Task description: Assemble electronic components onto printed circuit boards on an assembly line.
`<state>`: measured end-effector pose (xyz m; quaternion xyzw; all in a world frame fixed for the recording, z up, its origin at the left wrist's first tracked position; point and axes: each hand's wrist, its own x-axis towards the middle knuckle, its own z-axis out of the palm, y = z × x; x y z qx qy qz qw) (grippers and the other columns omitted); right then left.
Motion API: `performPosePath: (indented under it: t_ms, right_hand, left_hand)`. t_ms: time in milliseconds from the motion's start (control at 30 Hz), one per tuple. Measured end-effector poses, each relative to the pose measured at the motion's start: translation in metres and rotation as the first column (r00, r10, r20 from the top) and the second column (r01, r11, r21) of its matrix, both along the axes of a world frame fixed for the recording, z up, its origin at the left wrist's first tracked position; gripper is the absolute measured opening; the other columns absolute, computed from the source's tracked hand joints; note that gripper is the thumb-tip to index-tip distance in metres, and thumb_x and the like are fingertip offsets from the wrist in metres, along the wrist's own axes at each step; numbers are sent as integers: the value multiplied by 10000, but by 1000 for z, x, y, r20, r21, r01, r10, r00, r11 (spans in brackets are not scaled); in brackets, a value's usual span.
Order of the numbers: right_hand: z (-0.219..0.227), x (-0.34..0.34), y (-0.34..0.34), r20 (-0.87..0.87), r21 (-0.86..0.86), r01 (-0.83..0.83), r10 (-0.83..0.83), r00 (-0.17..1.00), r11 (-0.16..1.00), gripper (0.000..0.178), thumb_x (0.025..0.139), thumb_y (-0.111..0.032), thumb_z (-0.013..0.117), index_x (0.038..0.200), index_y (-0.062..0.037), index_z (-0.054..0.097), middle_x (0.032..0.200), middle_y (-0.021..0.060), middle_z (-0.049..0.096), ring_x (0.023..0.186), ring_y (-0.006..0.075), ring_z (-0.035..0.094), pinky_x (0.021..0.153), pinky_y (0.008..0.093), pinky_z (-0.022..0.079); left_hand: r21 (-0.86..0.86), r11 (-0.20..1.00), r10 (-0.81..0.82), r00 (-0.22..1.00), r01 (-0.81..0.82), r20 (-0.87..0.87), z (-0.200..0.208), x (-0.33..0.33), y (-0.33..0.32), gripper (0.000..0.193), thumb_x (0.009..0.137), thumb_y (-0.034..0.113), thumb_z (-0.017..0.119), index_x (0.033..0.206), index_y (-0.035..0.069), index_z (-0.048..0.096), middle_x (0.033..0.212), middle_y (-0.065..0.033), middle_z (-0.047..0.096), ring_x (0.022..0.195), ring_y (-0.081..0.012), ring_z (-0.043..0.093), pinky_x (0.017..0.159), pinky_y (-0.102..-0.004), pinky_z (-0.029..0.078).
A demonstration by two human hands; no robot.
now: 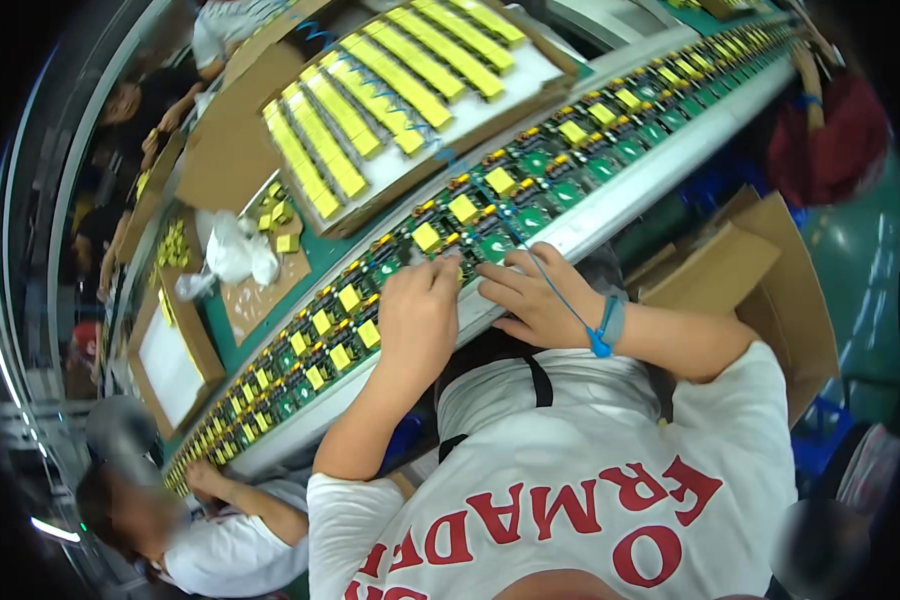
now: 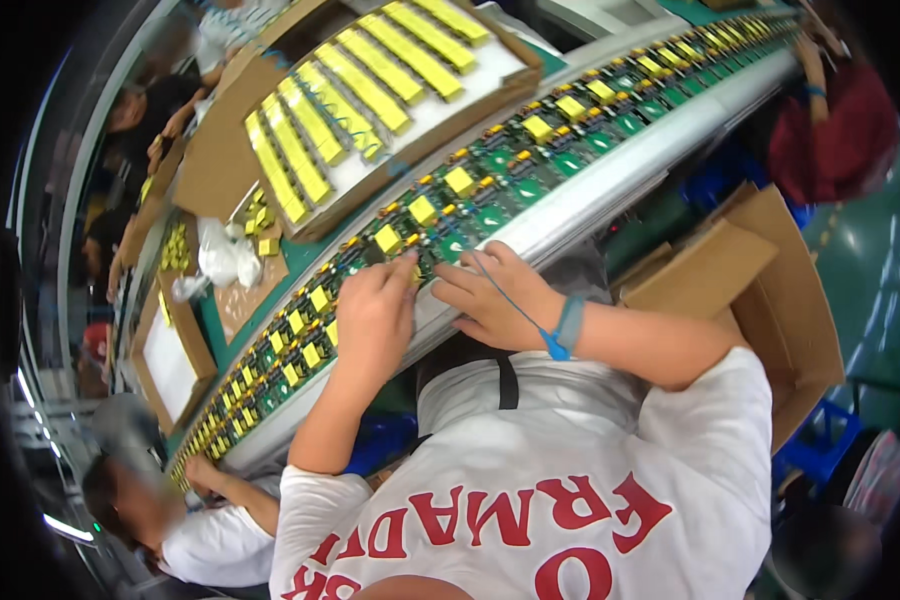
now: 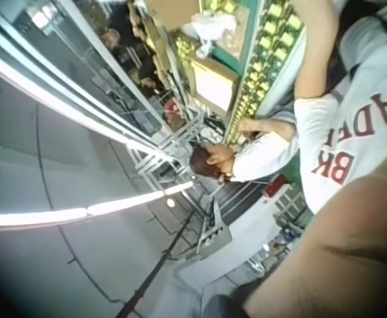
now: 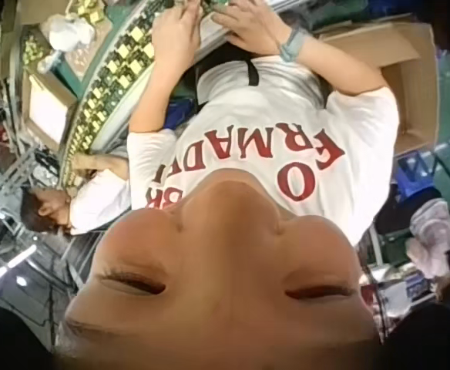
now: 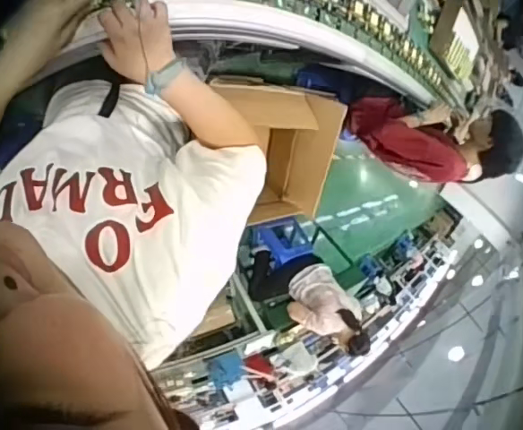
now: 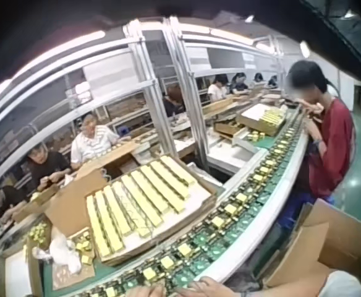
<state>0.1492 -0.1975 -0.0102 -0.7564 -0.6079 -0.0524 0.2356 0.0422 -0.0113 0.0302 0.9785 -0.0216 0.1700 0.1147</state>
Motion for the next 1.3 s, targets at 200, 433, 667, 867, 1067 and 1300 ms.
performPosePath:
  t_ms: [200, 433, 667, 867, 1067, 1300]
  right_hand:
    - [1, -3, -7, 10, 60, -27, 27, 1000, 998, 457, 759, -220, 740, 1169, -108, 573, 1305, 79, 584, 1109, 274, 549, 915, 425, 416]
    - [5, 92, -39, -89, 381, 341, -333, 939, 859, 283, 839, -83, 525, 1089, -53, 656, 982, 140, 633, 937, 314, 576, 861, 412, 459]
    - [13, 235, -134, -217, 210, 767, -736, 642, 607, 361, 870, -188, 462, 1093, -80, 723, 962, 227, 690, 888, 420, 637, 840, 488, 507]
    - [15, 253, -128, -131, 40, 744, -735, 666, 667, 359, 926, -248, 441, 1061, -58, 715, 989, 245, 683, 929, 451, 627, 850, 513, 495]
    - [-12, 282, -172, -126, 15, 743, -736, 665, 669, 349, 934, -250, 481, 1097, -48, 715, 1084, 216, 691, 1053, 374, 646, 914, 436, 490]
    - [-5, 279, -143, -169, 19, 733, -720, 673, 680, 330, 896, -154, 449, 1031, -47, 730, 1045, 190, 712, 1007, 346, 669, 898, 408, 503]
  left_hand:
    - [-20, 1000, -18, 996, 16, -83, 7, 8, 0, 301, 818, 45, 683, 1118, 17, 701, 957, -146, 685, 877, -334, 637, 789, -426, 493]
    - [-84, 996, 25, 1000, -25, 7, -2, 1, -3, 248, 825, 46, 675, 1067, 9, 709, 890, -137, 662, 839, -323, 630, 767, -430, 491]
    - [-122, 992, 5, 999, -1, 38, -6, 5, -4, 249, 820, 34, 673, 1064, -6, 704, 900, -142, 669, 840, -331, 637, 755, -440, 499]
    - [-150, 989, 26, 998, -18, 52, -5, 2, -3, 232, 817, 40, 660, 1040, -5, 707, 912, -149, 677, 846, -337, 643, 771, -448, 503]
    - [-142, 990, 0, 995, 14, 97, -20, 5, -3, 276, 826, 88, 651, 1085, 5, 698, 984, -144, 682, 911, -327, 646, 816, -428, 514]
    - [-94, 995, 29, 997, -23, 65, -20, -3, 1, 277, 832, 74, 625, 1094, 14, 691, 945, -116, 652, 893, -316, 625, 799, -414, 498]
